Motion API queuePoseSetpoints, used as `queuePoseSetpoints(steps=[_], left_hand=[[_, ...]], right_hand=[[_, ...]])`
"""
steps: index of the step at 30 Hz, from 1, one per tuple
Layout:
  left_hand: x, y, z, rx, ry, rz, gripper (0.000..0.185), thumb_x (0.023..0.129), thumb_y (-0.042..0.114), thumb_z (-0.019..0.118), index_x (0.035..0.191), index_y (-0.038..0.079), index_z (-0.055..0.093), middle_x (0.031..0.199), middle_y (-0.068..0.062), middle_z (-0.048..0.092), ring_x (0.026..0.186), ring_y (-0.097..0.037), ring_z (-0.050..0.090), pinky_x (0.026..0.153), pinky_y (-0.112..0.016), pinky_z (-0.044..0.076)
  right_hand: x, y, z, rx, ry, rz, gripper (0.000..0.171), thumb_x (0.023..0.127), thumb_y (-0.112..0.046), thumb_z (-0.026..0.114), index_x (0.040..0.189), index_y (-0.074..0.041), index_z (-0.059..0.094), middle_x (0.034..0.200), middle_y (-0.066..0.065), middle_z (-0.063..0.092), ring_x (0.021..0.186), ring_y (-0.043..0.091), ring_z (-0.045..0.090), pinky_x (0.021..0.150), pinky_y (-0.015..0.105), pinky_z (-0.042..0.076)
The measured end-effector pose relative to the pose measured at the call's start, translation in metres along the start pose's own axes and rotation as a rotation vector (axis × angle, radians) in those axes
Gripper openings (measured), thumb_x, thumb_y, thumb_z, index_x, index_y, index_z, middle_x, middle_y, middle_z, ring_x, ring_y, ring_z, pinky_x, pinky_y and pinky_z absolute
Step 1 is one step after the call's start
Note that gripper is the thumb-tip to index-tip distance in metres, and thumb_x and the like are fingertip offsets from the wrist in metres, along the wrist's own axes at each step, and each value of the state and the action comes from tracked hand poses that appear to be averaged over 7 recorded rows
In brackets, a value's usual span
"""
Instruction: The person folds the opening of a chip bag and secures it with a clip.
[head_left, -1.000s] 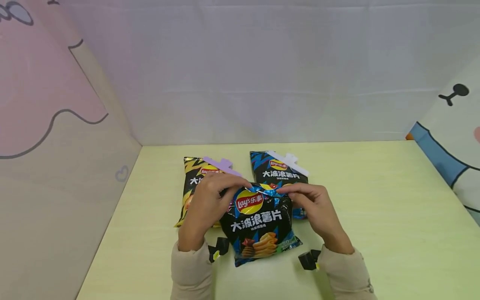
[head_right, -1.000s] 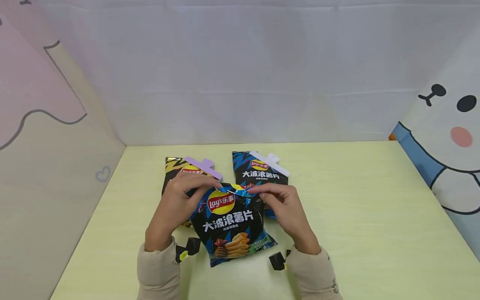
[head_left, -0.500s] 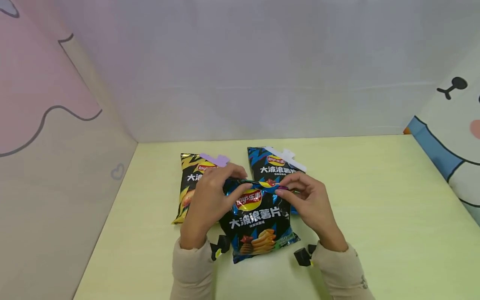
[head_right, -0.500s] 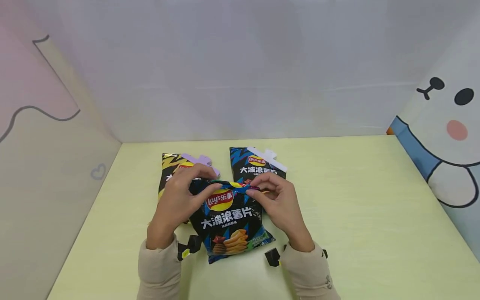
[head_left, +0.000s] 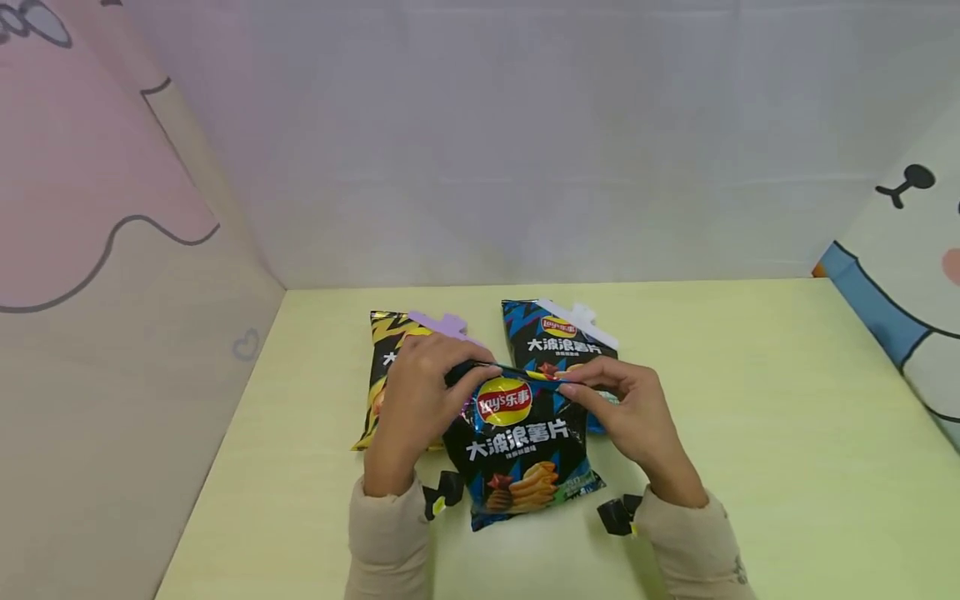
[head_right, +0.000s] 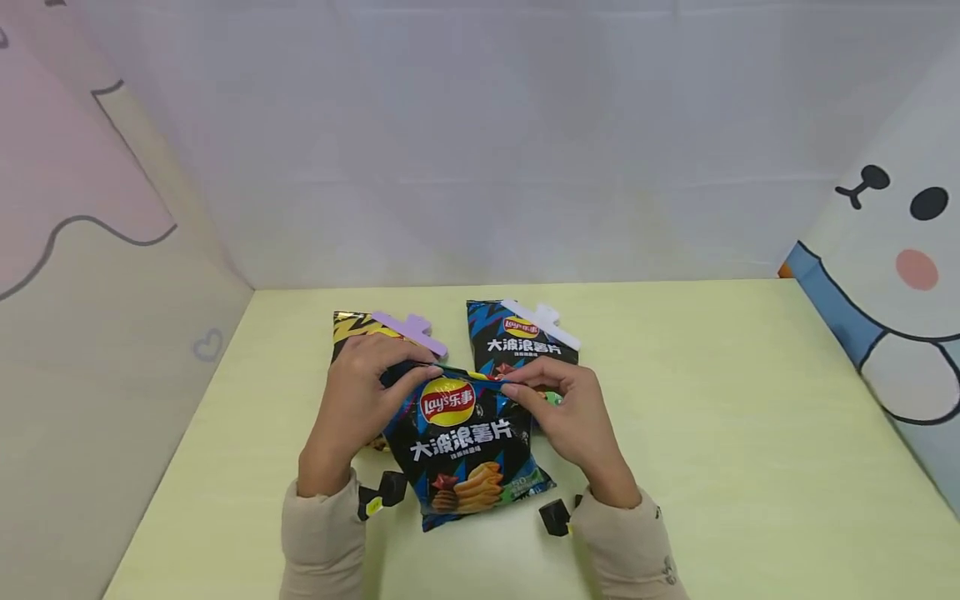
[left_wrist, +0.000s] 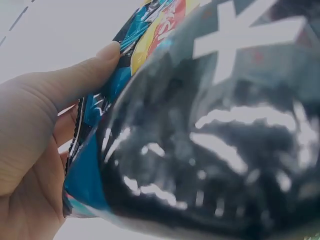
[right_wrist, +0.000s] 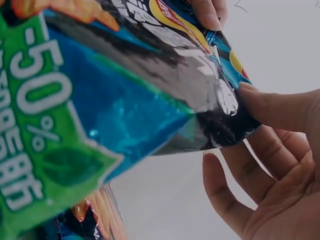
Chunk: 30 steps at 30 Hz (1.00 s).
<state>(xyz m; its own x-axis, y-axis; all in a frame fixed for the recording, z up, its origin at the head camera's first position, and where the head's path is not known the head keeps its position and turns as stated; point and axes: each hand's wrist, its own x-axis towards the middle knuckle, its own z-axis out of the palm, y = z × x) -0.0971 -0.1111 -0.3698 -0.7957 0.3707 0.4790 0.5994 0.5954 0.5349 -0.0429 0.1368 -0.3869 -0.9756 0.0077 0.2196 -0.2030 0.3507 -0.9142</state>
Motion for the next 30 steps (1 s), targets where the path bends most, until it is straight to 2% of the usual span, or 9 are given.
queuePoseSetpoints(steps=[6, 11, 16, 19, 22, 26, 30], left_hand=[[-0.002, 0.001, 0.006, -0.01, 0.005, 0.06, 0.012, 0.089, 0.032, 0.076, 0.096, 0.022, 0.078, 0.095, 0.006, 0.079, 0.095, -0.016, 0.071, 0.094, -0.043, 0.049], [0.0, 0.002, 0.006, -0.008, 0.019, 0.102, 0.013, 0.09, 0.031, 0.075, 0.098, 0.021, 0.078, 0.097, 0.006, 0.079, 0.095, -0.014, 0.071, 0.094, -0.041, 0.049], [0.002, 0.004, 0.009, -0.004, 0.003, 0.108, 0.013, 0.091, 0.03, 0.074, 0.1, 0.022, 0.078, 0.098, 0.006, 0.079, 0.096, -0.014, 0.071, 0.098, -0.043, 0.049], [0.002, 0.007, 0.011, 0.001, -0.005, 0.112, 0.013, 0.091, 0.03, 0.074, 0.1, 0.022, 0.079, 0.096, 0.006, 0.079, 0.093, -0.014, 0.071, 0.1, -0.044, 0.049], [0.002, 0.009, 0.011, 0.006, 0.009, 0.118, 0.013, 0.091, 0.03, 0.074, 0.1, 0.023, 0.079, 0.094, 0.007, 0.079, 0.089, -0.013, 0.07, 0.099, -0.042, 0.049], [0.003, 0.012, 0.009, 0.007, 0.029, 0.13, 0.013, 0.091, 0.03, 0.075, 0.101, 0.024, 0.08, 0.091, 0.007, 0.079, 0.084, -0.012, 0.069, 0.093, -0.039, 0.048], [0.004, 0.015, 0.009, 0.01, 0.029, 0.126, 0.014, 0.091, 0.03, 0.074, 0.103, 0.024, 0.081, 0.09, 0.007, 0.079, 0.083, -0.012, 0.068, 0.091, -0.039, 0.047]], right_hand=[[-0.006, 0.001, -0.001, -0.031, 0.016, 0.006, 0.006, 0.091, -0.002, 0.071, 0.094, -0.004, 0.076, 0.09, -0.016, 0.074, 0.085, 0.001, 0.07, 0.083, 0.019, 0.055], [-0.003, -0.005, -0.005, -0.121, 0.017, -0.013, 0.009, 0.093, -0.007, 0.07, 0.099, -0.01, 0.076, 0.094, -0.005, 0.076, 0.091, 0.0, 0.068, 0.087, 0.016, 0.051], [-0.007, -0.014, -0.016, -0.215, 0.017, -0.04, 0.013, 0.095, -0.011, 0.069, 0.106, -0.014, 0.076, 0.104, 0.004, 0.077, 0.101, -0.002, 0.066, 0.095, 0.013, 0.046], [-0.015, -0.019, -0.028, -0.334, 0.033, -0.032, 0.015, 0.096, -0.015, 0.07, 0.11, -0.018, 0.075, 0.106, 0.002, 0.077, 0.101, -0.008, 0.063, 0.093, 0.011, 0.045], [-0.023, -0.023, -0.042, -0.487, 0.026, -0.002, 0.017, 0.095, -0.021, 0.071, 0.111, -0.022, 0.074, 0.104, -0.001, 0.076, 0.098, -0.003, 0.064, 0.091, 0.018, 0.045], [-0.037, -0.024, -0.062, -0.656, -0.062, 0.031, 0.022, 0.091, -0.028, 0.076, 0.112, -0.021, 0.073, 0.104, 0.0, 0.076, 0.1, 0.018, 0.069, 0.088, 0.038, 0.051], [-0.055, -0.017, -0.082, -0.768, -0.251, 0.062, 0.033, 0.081, -0.032, 0.084, 0.109, -0.019, 0.073, 0.111, 0.001, 0.075, 0.104, 0.028, 0.069, 0.086, 0.051, 0.055]])
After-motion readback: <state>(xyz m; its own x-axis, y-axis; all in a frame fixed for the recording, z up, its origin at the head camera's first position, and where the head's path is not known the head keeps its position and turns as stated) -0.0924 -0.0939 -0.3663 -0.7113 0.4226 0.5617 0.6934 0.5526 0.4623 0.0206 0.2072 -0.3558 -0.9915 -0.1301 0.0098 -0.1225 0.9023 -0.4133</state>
